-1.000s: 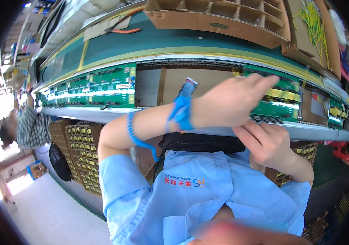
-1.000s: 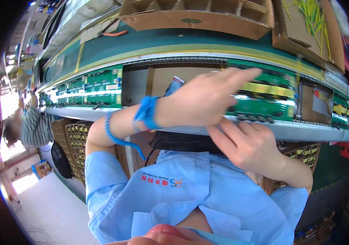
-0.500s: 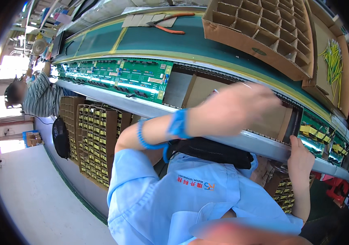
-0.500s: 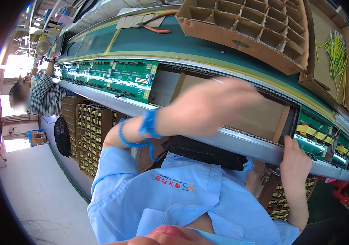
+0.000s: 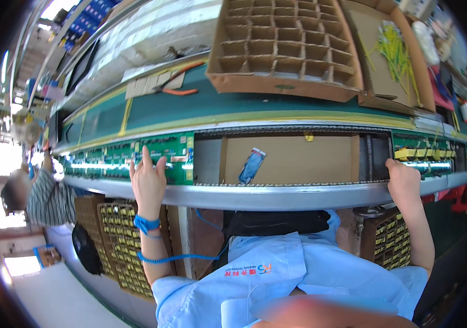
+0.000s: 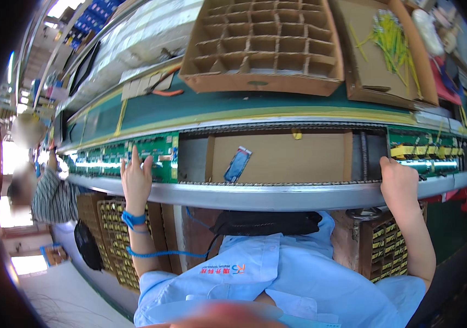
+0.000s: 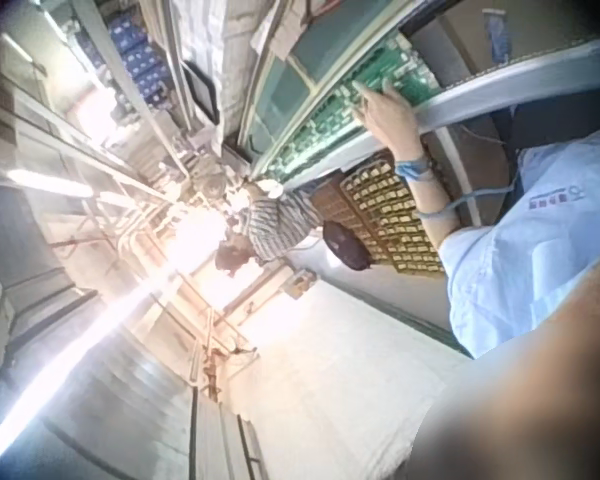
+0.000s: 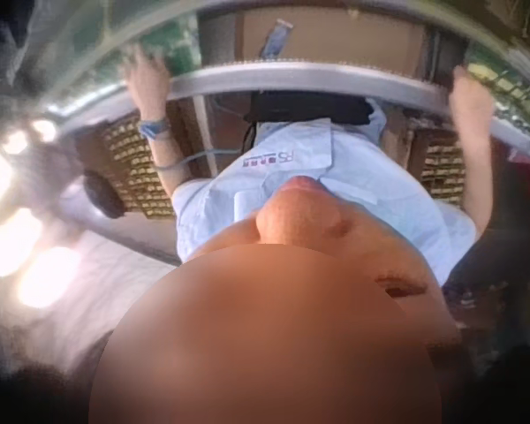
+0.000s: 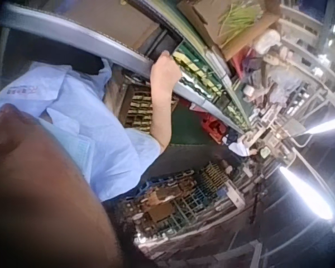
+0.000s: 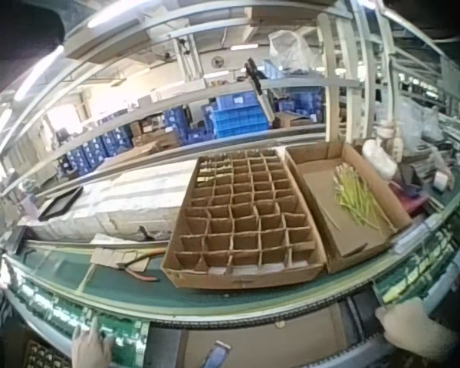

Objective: Assemble transformers and components onto a green printed circuit board on a conveyor line.

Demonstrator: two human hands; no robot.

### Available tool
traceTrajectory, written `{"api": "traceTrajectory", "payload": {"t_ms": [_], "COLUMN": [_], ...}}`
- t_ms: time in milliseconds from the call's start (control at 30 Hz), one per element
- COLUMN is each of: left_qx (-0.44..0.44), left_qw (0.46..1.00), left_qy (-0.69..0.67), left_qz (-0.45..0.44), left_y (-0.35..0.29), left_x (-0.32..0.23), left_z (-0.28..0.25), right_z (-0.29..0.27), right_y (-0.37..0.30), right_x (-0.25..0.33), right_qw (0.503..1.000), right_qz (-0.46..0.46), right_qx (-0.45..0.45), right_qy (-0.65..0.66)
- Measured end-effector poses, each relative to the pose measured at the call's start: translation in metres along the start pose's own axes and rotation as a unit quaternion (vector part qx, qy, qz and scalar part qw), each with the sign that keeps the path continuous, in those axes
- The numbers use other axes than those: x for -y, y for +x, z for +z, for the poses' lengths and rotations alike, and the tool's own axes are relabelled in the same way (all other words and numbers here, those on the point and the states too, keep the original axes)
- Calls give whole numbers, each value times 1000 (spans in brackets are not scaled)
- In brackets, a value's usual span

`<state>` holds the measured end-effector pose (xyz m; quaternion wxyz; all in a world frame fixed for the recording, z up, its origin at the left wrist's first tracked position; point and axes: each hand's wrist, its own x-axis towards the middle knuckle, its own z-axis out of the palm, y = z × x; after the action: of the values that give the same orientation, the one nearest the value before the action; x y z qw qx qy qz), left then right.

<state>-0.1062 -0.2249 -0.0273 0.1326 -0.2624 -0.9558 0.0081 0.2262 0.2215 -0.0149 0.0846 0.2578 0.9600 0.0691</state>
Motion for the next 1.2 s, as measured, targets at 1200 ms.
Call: {"api": "traceTrajectory", "payload": {"t_ms": [1200], "left_qx": [-277], "left_qw": [917], "left_qy": [-67], "left_qz": [279], "left_y": [436], "left_x": [-354], "left_z": [-15], "right_z": [-124], "right_y": [422], "right_x": [-9], "right_qw": [919], "right_qz": [14], "right_qx": [-375], "right_qy": [123]}}
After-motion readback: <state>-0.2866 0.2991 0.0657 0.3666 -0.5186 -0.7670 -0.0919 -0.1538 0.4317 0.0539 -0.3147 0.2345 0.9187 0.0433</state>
